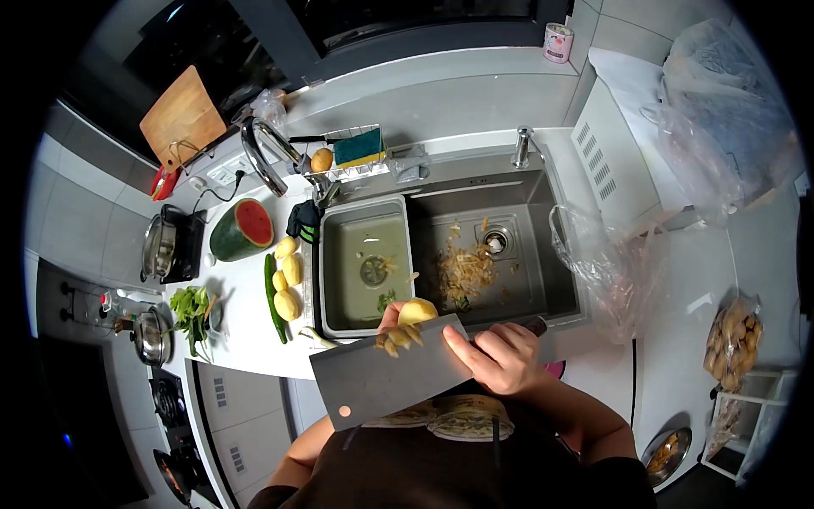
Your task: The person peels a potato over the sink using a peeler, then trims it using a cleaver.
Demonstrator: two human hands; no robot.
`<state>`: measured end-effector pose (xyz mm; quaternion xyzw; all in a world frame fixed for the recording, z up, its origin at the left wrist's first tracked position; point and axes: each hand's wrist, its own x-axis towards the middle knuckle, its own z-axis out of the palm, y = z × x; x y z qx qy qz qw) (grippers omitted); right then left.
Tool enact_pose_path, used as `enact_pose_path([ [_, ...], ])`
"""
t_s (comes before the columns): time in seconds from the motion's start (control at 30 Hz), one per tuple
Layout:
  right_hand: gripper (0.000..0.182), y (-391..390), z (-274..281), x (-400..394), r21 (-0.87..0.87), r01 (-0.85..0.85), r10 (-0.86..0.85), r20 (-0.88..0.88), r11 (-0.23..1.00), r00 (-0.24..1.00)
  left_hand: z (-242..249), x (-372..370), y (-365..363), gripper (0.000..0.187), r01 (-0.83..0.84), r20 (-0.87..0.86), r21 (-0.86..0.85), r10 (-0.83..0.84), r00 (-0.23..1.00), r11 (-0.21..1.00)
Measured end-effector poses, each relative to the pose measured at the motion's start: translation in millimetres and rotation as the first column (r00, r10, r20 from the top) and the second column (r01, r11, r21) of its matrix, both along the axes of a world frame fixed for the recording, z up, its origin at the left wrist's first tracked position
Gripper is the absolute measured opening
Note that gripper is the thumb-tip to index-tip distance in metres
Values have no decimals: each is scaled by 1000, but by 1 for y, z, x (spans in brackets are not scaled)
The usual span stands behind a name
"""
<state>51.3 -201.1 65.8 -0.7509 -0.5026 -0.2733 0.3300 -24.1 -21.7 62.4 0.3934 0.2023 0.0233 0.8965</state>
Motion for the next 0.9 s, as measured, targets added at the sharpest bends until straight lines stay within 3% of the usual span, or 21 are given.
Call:
enact_pose_path([
  [0.17,43,-1,-6,4,-11,13,-13,11,1000,1000,-7,-3,-2,29,33,50,24,-34,998,999],
  [0.27,40,-1,-16,14,-6,127,-127,-127,992,984,-11,-9,-1,30,80,91,16,-82,992,997],
  [0.37,40,-3,-22,16,2,180,-180,-71,984,981,-18,-14,4,29,119,157,8,-119,980,993],
  [0.47,42,-8,-5,3,-78,23,-27,-51,997,998,-11,-8,1,31,47,101,43,-51,994,998],
  [0.5,42,-3,-1,2,-6,11,-11,-23,1000,1000,-8,-5,1,32,27,95,53,-32,995,998],
  [0.77,36,3,-8,2,61,70,-69,-18,996,997,-7,-3,-3,37,-36,81,105,27,996,994],
  [0.83,43,3,-19,12,24,144,-144,-37,989,989,-8,-7,-5,39,-47,82,101,39,996,994],
  [0.9,40,-1,-27,20,-117,195,-224,-354,974,908,-7,-9,-6,40,-11,153,85,-2,988,996],
])
